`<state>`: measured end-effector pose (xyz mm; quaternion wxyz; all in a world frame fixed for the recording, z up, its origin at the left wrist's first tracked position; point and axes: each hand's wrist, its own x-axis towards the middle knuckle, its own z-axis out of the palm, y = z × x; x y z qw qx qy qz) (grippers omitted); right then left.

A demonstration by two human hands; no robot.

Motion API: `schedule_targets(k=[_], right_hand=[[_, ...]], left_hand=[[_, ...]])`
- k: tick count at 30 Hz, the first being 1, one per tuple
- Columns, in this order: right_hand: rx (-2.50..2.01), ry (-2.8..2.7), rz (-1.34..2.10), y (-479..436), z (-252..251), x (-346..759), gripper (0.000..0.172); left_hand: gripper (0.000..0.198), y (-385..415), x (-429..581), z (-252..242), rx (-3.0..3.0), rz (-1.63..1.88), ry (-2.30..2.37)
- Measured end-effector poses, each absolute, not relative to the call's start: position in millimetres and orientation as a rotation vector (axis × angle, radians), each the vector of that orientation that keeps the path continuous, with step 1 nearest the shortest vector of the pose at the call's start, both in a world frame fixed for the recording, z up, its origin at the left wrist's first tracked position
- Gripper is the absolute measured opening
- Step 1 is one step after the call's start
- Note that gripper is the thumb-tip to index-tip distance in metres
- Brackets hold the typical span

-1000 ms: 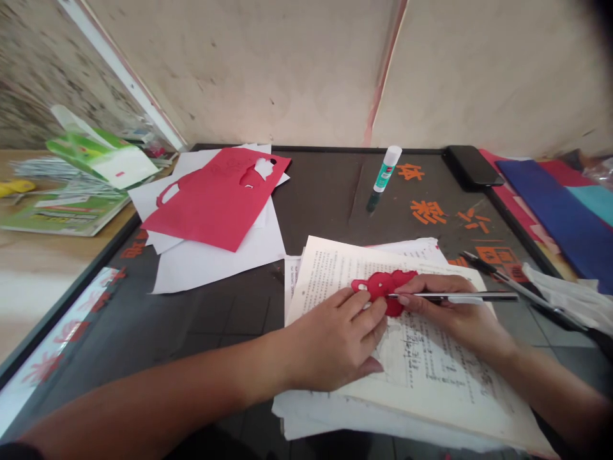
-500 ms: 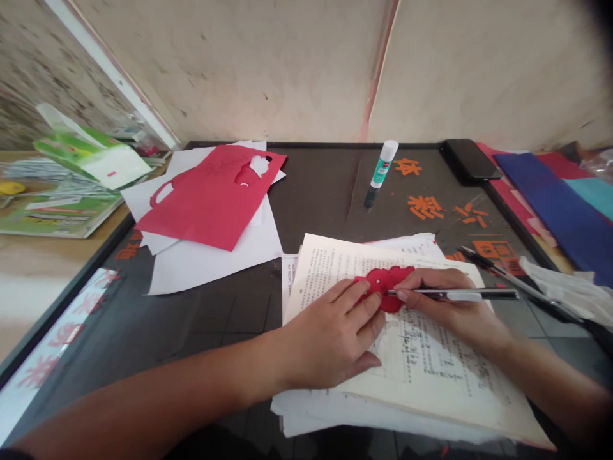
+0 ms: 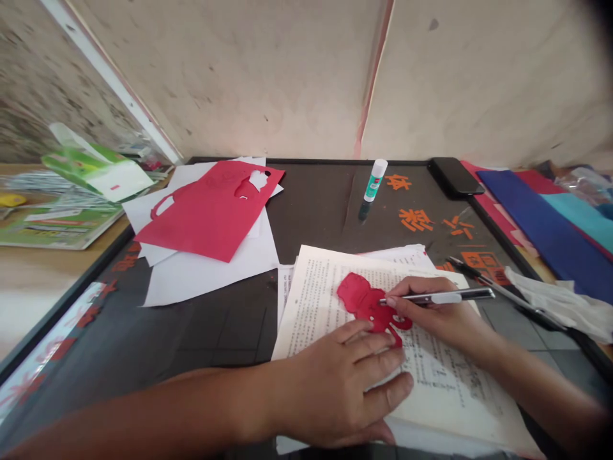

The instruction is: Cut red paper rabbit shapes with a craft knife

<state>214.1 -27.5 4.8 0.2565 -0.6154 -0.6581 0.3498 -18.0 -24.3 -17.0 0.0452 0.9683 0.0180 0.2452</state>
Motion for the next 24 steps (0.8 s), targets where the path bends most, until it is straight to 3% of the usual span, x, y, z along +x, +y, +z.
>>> schedule_targets(k=[3, 7, 24], right_hand=[[-1.624, -1.796, 1.004, -26.0, 3.7, 218.9, 0.024], [-1.541, -1.739, 1.079, -23.9, -0.1, 228.0, 0.024], [-1.495, -1.804, 1.060, -20.2, -4.8, 235.7, 0.020]], left_hand=[[0.046, -22.3, -17.3, -19.1, 2.941, 0.872, 0.277], [0.062, -20.9, -17.4, -27.3, 2.950, 0.634, 0.456], [0.066, -9.1, -19.4, -26.9, 2.931, 0.354, 0.341]])
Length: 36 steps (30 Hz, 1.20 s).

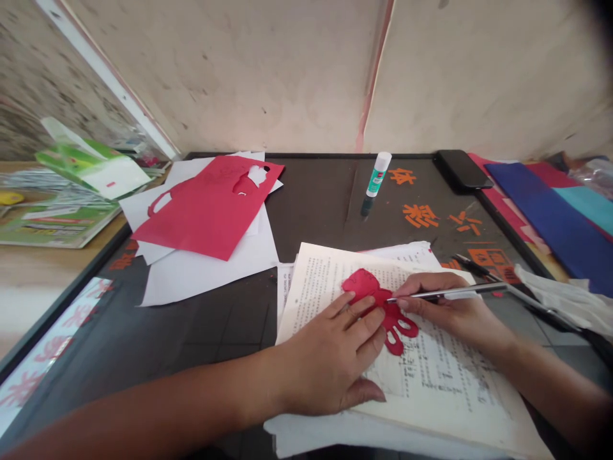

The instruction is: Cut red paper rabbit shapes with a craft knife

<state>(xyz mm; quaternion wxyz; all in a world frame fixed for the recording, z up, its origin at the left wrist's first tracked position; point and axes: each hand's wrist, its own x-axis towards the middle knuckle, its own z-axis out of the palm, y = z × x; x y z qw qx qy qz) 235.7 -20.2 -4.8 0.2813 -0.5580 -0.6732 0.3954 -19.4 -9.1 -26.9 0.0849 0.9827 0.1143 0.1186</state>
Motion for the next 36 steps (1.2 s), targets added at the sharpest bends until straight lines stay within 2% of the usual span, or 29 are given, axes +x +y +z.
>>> schedule_targets(k=[6, 13, 21, 36], right_hand=[[-1.451, -1.840, 1.074, -18.1, -3.0, 237.4, 0.016], [-1.466, -1.790, 1.089, -15.5, 0.8, 241.2, 0.022], [-1.428, -1.835, 1.104, -16.7, -1.5, 239.7, 0.017], [-1.442, -1.947, 1.032, -18.8, -3.7, 241.6, 0.020]], left_hand=[[0.067, -6.9, -20.2, -25.9, 2.903, 0.348, 0.330], [0.067, -6.8, -19.4, -24.7, 2.888, 0.318, 0.322], [0.067, -6.9, -20.3, -24.2, 2.865, 0.325, 0.315], [0.063, -8.3, -20.0, -25.0, 2.885, 0.317, 0.356]])
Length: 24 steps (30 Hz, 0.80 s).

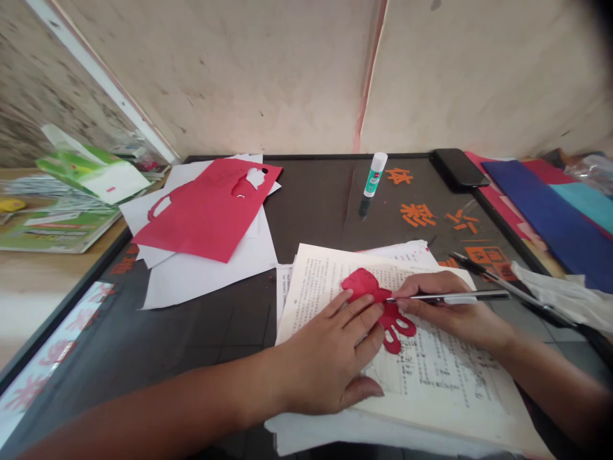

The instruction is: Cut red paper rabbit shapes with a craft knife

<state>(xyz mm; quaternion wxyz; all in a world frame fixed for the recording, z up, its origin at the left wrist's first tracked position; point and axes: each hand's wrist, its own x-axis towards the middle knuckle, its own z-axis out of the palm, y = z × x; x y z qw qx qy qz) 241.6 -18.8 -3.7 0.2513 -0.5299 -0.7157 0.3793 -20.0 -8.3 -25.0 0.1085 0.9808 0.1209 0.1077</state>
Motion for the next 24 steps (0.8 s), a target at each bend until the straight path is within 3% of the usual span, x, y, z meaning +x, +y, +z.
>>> schedule_targets(k=[11, 17, 24], right_hand=[[-1.455, -1.885, 1.172, -18.5, -0.2, 243.1, 0.018], [-1.521, -1.814, 1.059, -26.0, -1.5, 232.2, 0.024], [-1.553, -1.680, 0.829, -32.9, 2.0, 226.2, 0.017]], left_hand=[[0.064, -11.3, -19.9, -24.3, 2.878, 0.307, 0.355], [0.063, -12.9, -19.0, -23.3, 2.871, 0.319, 0.385], [0.059, -17.4, -19.7, -22.9, 2.917, 0.474, 0.370]])
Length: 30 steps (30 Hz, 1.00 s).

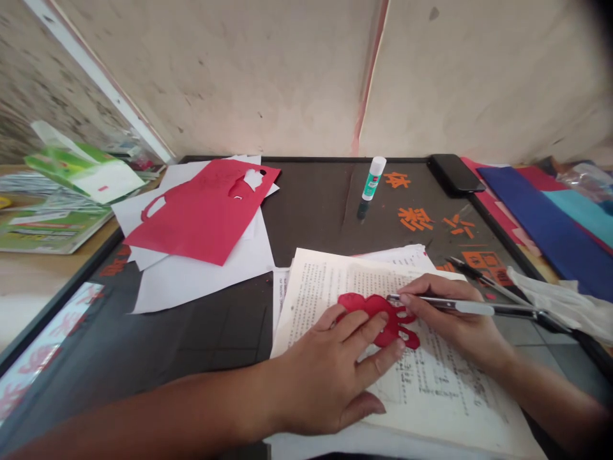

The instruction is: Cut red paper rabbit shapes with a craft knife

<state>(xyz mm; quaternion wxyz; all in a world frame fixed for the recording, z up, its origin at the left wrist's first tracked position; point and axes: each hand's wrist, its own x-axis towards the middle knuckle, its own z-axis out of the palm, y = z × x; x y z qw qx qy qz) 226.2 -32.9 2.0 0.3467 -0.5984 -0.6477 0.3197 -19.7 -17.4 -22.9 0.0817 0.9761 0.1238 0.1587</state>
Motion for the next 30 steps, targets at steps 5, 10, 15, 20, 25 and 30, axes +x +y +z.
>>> schedule_targets(k=[5, 10, 15, 20, 25, 30], right_hand=[[-1.542, -1.748, 0.918, -32.3, -1.7, 226.1, 0.021], [-1.561, -1.740, 0.979, -29.9, -4.9, 226.5, 0.023], [-1.568, -1.749, 0.968, -30.6, -3.4, 227.1, 0.023], [-1.599, -1.753, 0.964, -30.7, -3.6, 226.6, 0.026], [-1.586, -1.820, 0.951, -30.7, -3.6, 228.4, 0.024], [-1.516, -1.938, 0.917, -30.5, -1.6, 231.0, 0.022]], left_hand=[[0.061, -18.5, -18.4, -23.6, 2.951, 0.593, 0.445], [0.063, -18.7, -17.1, -27.1, 2.948, 0.564, 0.432], [0.062, -18.2, -17.5, -26.9, 2.949, 0.565, 0.441], [0.061, -17.4, -17.6, -27.2, 2.949, 0.605, 0.461], [0.058, -15.6, -16.4, -25.2, 2.931, 0.509, 0.459], [0.055, -15.7, -15.9, -23.8, 2.911, 0.480, 0.456]])
